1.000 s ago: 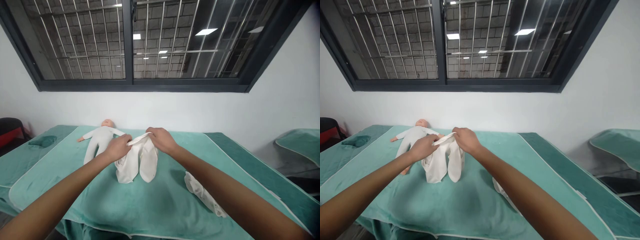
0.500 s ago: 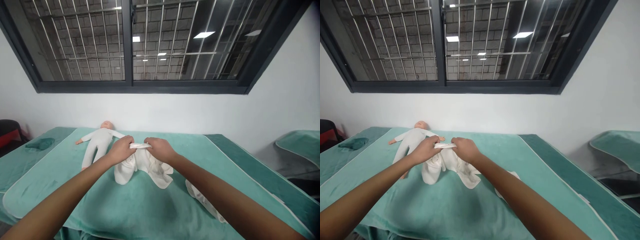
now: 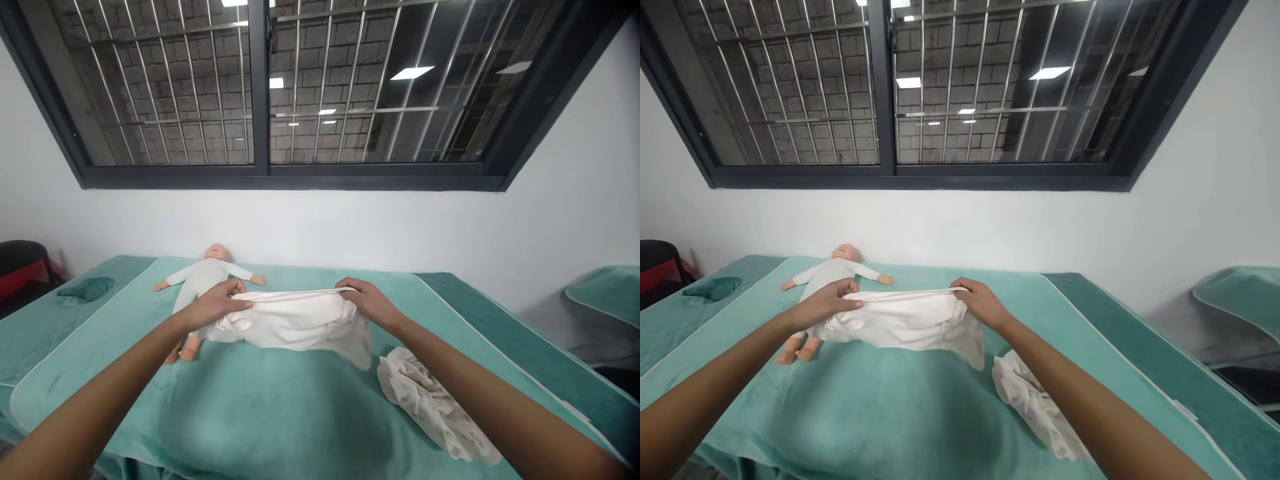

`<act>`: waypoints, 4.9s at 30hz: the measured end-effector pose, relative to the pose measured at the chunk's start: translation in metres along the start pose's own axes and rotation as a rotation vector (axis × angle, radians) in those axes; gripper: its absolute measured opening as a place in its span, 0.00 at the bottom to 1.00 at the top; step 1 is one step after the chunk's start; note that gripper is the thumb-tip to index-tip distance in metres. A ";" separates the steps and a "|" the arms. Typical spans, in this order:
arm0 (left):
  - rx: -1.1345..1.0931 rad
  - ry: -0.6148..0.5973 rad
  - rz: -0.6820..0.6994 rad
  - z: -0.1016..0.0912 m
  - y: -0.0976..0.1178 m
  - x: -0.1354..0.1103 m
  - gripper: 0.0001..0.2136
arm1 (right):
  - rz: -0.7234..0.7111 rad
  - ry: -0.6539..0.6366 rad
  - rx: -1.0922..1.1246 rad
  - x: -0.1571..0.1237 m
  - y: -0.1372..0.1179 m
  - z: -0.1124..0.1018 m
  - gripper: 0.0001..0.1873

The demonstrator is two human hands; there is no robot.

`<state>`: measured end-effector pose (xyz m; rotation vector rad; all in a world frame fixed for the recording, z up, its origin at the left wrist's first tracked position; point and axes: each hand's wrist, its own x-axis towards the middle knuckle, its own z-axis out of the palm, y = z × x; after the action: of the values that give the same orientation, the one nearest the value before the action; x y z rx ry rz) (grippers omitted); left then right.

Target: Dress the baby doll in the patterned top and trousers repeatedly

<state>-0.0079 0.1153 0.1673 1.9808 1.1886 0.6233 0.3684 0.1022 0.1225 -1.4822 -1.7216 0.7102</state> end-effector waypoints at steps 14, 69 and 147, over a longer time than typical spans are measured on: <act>0.649 0.305 -0.238 0.077 -0.082 0.071 0.11 | 0.110 -0.027 -0.713 0.023 0.046 0.080 0.21; 0.730 0.126 0.456 0.178 -0.157 -0.045 0.13 | -0.414 -0.151 -0.606 -0.063 0.099 0.157 0.17; 0.717 0.318 0.358 0.188 -0.158 -0.041 0.07 | -0.079 0.134 -0.408 0.025 0.213 0.068 0.22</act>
<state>0.0227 0.0633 -0.0742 2.8220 1.3845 0.7843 0.4330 0.1685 -0.0826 -1.6757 -1.8823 0.2156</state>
